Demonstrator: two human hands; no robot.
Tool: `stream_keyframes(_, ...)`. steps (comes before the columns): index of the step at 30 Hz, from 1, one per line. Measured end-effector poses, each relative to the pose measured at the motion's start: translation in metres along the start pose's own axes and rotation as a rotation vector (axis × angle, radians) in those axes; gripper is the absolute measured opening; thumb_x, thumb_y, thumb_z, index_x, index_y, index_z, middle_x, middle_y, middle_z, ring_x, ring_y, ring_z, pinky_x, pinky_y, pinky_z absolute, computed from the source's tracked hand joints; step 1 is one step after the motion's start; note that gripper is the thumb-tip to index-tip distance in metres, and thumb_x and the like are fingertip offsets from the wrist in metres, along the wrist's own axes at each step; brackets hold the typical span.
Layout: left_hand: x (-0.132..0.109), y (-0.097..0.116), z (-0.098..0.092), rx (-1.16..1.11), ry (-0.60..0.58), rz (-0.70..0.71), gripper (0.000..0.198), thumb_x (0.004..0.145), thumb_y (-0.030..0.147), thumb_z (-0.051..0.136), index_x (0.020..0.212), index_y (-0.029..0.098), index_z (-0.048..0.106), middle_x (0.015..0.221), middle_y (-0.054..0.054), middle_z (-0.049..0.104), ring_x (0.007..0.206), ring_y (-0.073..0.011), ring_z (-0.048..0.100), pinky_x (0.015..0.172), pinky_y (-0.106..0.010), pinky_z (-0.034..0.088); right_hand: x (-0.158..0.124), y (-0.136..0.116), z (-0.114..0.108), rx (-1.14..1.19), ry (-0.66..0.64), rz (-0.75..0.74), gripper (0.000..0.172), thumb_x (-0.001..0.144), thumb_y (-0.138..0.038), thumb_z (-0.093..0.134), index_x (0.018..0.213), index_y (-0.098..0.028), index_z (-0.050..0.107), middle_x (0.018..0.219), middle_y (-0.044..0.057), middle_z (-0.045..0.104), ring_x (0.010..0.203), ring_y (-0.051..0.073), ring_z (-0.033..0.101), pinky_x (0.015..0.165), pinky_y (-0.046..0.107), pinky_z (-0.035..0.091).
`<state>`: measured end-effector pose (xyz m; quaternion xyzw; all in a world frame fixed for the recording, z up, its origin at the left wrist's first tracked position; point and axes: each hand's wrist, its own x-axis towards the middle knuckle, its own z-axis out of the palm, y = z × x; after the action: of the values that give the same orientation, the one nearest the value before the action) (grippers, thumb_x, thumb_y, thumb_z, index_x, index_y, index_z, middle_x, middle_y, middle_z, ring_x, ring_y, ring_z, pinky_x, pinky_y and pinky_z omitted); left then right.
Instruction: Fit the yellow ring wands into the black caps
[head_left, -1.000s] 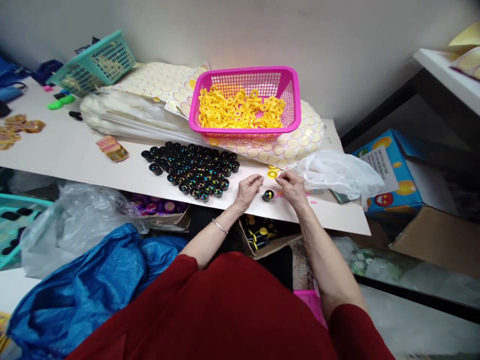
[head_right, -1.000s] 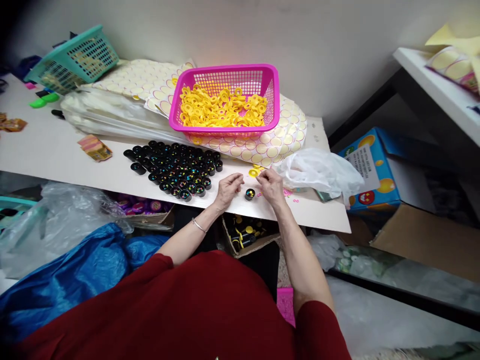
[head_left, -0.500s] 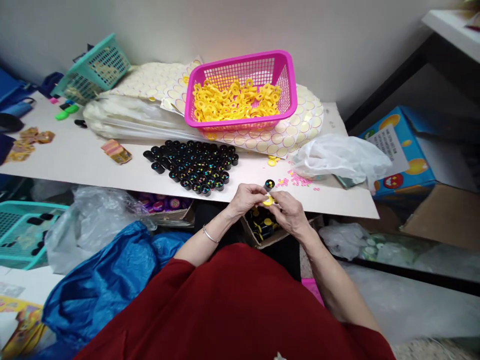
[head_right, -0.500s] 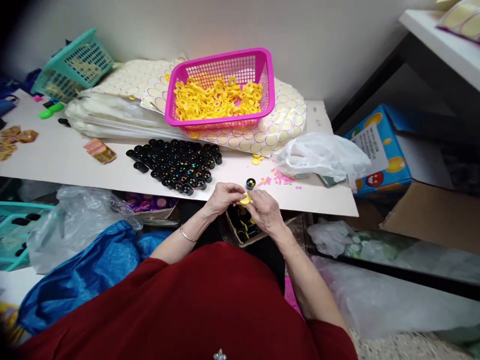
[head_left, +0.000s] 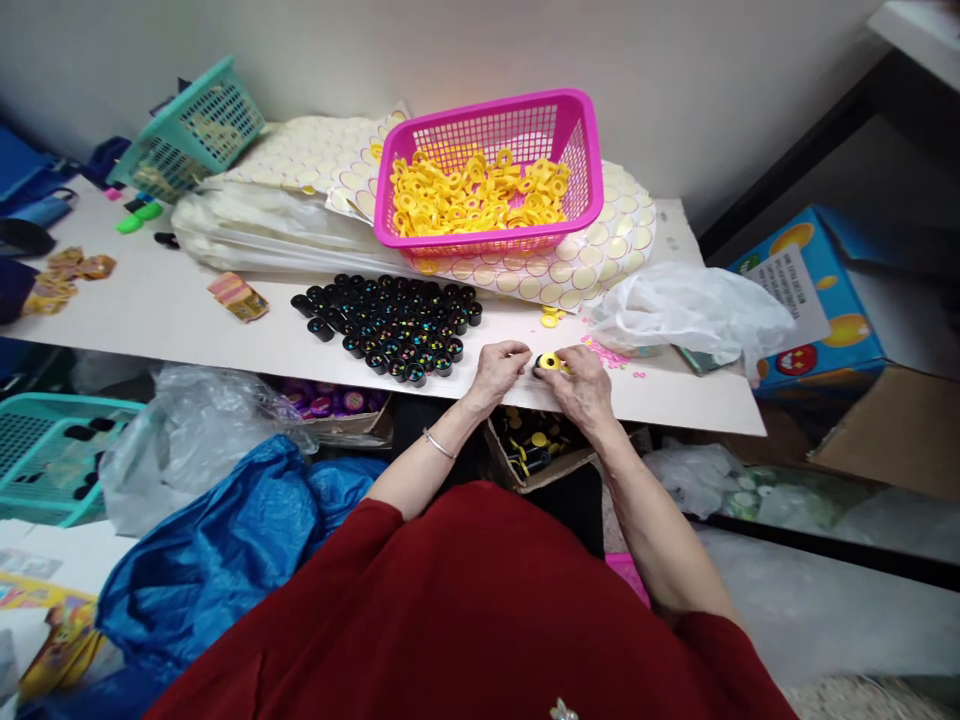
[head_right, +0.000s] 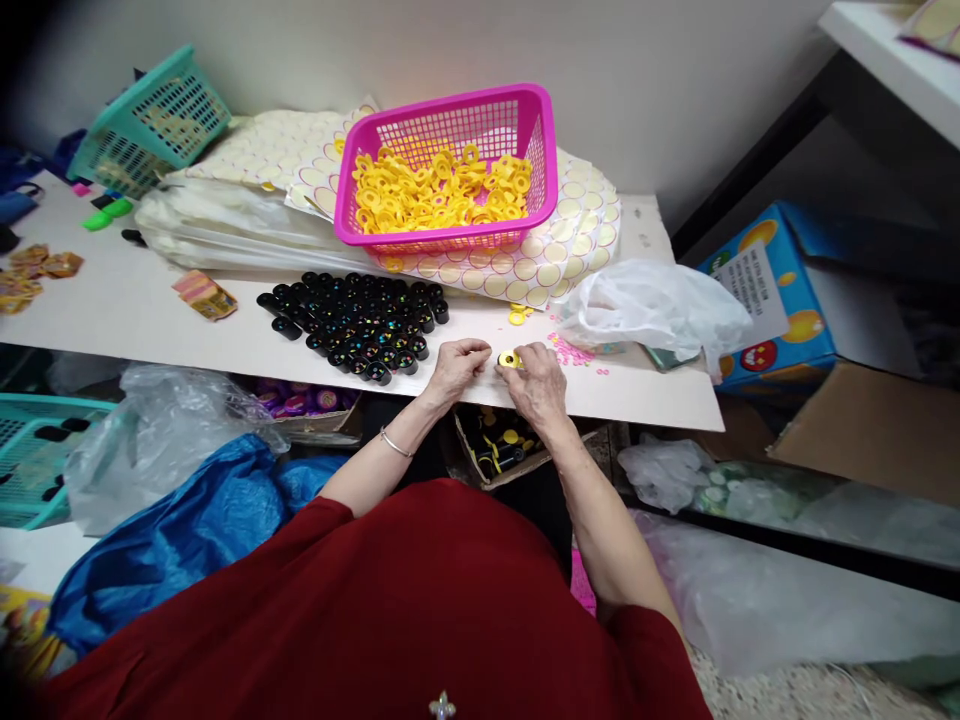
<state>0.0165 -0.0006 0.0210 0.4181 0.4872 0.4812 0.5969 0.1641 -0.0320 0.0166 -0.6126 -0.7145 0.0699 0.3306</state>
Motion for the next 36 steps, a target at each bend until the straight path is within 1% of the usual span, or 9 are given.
stream_keyframes(3, 0.005, -0.007, 0.002, 0.026, -0.002, -0.045, 0.012, 0.063, 0.023, 0.061, 0.064, 0.012, 0.066, 0.050, 0.005, 0.051, 0.045, -0.0045, 0.040, 0.048, -0.020, 0.033, 0.005, 0.006, 0.004, -0.042, -0.046, 0.013, 0.028, 0.079, -0.043, 0.059, 0.091, -0.018, 0.065, 0.090, 0.009, 0.063, 0.084, 0.025, 0.054, 0.072, 0.036, 0.043)
stream_keyframes(7, 0.009, -0.012, 0.006, 0.085, -0.092, -0.002, 0.020, 0.068, 0.030, 0.060, 0.060, 0.013, 0.065, 0.048, 0.005, 0.047, 0.048, -0.0055, 0.039, 0.050, -0.021, 0.032, 0.005, 0.008, 0.005, -0.062, -0.093, 0.034, 0.029, 0.081, -0.043, 0.056, 0.091, -0.018, 0.066, 0.089, 0.010, 0.062, 0.083, 0.025, 0.054, 0.071, 0.035, 0.043)
stream_keyframes(10, 0.014, -0.018, 0.009, 0.147, -0.126, 0.056, 0.027, 0.071, 0.036, 0.060, 0.059, 0.013, 0.066, 0.053, 0.002, 0.053, 0.054, -0.0074, 0.044, 0.052, -0.021, 0.034, 0.006, 0.006, 0.006, -0.070, -0.105, 0.043, 0.029, 0.080, -0.044, 0.056, 0.090, -0.018, 0.066, 0.088, 0.009, 0.062, 0.082, 0.024, 0.054, 0.069, 0.034, 0.042)
stream_keyframes(13, 0.018, -0.023, 0.010, 0.226, -0.115, 0.103, 0.024, 0.070, 0.033, 0.061, 0.061, 0.014, 0.069, 0.060, 0.000, 0.059, 0.061, -0.0096, 0.050, 0.057, -0.021, 0.037, 0.007, 0.004, 0.006, -0.035, -0.111, 0.066, 0.027, 0.078, -0.043, 0.058, 0.087, -0.019, 0.067, 0.087, 0.008, 0.064, 0.080, 0.023, 0.054, 0.068, 0.033, 0.042)
stream_keyframes(16, 0.019, -0.024, 0.011, 0.269, -0.105, 0.116, 0.021, 0.070, 0.030, 0.061, 0.061, 0.014, 0.070, 0.062, -0.001, 0.063, 0.065, -0.0116, 0.054, 0.060, -0.023, 0.040, 0.009, 0.004, 0.005, 0.094, -0.111, 0.134, 0.027, 0.074, -0.044, 0.061, 0.082, -0.019, 0.067, 0.083, 0.007, 0.064, 0.077, 0.021, 0.056, 0.068, 0.033, 0.043)
stream_keyframes(18, 0.019, -0.022, 0.012, 0.273, -0.100, 0.097, 0.019, 0.069, 0.028, 0.061, 0.062, 0.014, 0.071, 0.063, -0.002, 0.064, 0.065, -0.0123, 0.056, 0.062, -0.023, 0.041, 0.009, 0.004, 0.005, 0.271, -0.106, 0.203, 0.029, 0.072, -0.046, 0.062, 0.080, -0.019, 0.068, 0.078, 0.005, 0.065, 0.072, 0.019, 0.056, 0.066, 0.033, 0.045)
stream_keyframes(23, 0.017, -0.016, 0.015, 0.272, -0.063, 0.024, 0.013, 0.066, 0.023, 0.062, 0.062, 0.013, 0.070, 0.057, -0.001, 0.061, 0.057, -0.0101, 0.051, 0.058, -0.024, 0.038, 0.010, -0.001, 0.011, 0.719, -0.068, 0.535, 0.035, 0.073, -0.050, 0.059, 0.071, -0.016, 0.066, 0.047, -0.003, 0.052, 0.043, 0.012, 0.046, 0.044, 0.025, 0.038)
stream_keyframes(29, 0.009, -0.017, 0.018, 0.245, -0.034, 0.045, 0.017, 0.071, 0.028, 0.062, 0.062, 0.014, 0.067, 0.056, 0.002, 0.056, 0.057, -0.0092, 0.048, 0.058, -0.023, 0.038, 0.010, -0.009, 0.021, 0.852, -0.033, 0.723, 0.034, 0.069, -0.051, 0.063, 0.068, -0.017, 0.063, 0.037, -0.005, 0.046, 0.031, 0.009, 0.038, 0.031, 0.022, 0.026)
stream_keyframes(36, 0.002, -0.019, 0.020, 0.267, -0.018, 0.219, 0.019, 0.077, 0.023, 0.059, 0.060, 0.016, 0.064, 0.064, -0.001, 0.057, 0.066, -0.0108, 0.052, 0.068, -0.024, 0.042, 0.004, -0.011, 0.026, 0.929, 0.041, 0.791, 0.039, 0.066, -0.056, 0.066, 0.069, -0.017, 0.061, 0.048, -0.003, 0.053, 0.034, 0.008, 0.046, 0.030, 0.020, 0.032)
